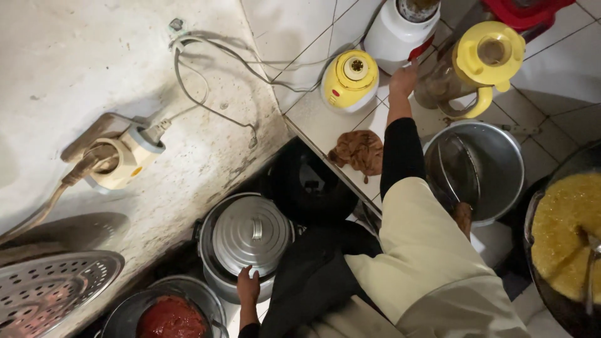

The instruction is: Fill a blender jar with grains and grind them using a blender.

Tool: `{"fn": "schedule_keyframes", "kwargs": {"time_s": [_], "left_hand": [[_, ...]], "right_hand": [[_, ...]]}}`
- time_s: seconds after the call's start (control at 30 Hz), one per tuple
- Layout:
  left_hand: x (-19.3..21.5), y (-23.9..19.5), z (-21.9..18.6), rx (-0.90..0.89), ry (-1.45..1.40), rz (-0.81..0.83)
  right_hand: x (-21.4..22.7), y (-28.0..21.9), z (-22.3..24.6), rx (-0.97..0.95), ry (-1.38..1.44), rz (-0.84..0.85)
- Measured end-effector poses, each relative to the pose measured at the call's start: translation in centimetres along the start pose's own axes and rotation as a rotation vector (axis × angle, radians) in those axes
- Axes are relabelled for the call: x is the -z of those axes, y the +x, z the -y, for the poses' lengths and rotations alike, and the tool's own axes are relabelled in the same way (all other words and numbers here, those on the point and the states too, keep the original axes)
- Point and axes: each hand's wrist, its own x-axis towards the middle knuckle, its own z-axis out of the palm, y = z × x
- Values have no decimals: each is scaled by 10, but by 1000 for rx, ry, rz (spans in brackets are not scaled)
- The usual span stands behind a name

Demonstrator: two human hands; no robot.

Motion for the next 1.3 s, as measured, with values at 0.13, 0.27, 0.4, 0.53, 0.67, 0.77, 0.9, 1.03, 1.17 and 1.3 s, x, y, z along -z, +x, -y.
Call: {"fn": "schedule_keyframes", "kwargs": {"time_s": [0.13,0.27,0.4,0.53,0.67,0.77,0.9,1.03,1.17,1.3], "left_hand": [[4,-6,-4,162,-39,145],[10,-12,-6,277,-99,187],[9,-16,-9,240,-110,148],[10,6,-19,294,-31,257],[16,17,-18,281,-43,238],[15,22,-12,191,-45,135],[8,7,-20,258,-48,149],[-3,-1,-19,269,-80,275],[4,11,-11,228,-53,255],[5,29,-5,190,-37,168]], "right_hand": [[10,-9,15,5,115,-70],[-3,-4,0,33,123,-108],[-13,-2,-8,124,53,-106],[-18,30,-17,34,206,-187],[-48,95,-45,-43,578,-139],[-67,143,-77,28,551,-112],[-100,188,-126,290,-402,-359],[-78,163,-84,-132,410,-298],[-17,69,-4,-293,793,-179],[-15,22,-1,34,311,-312]]}}
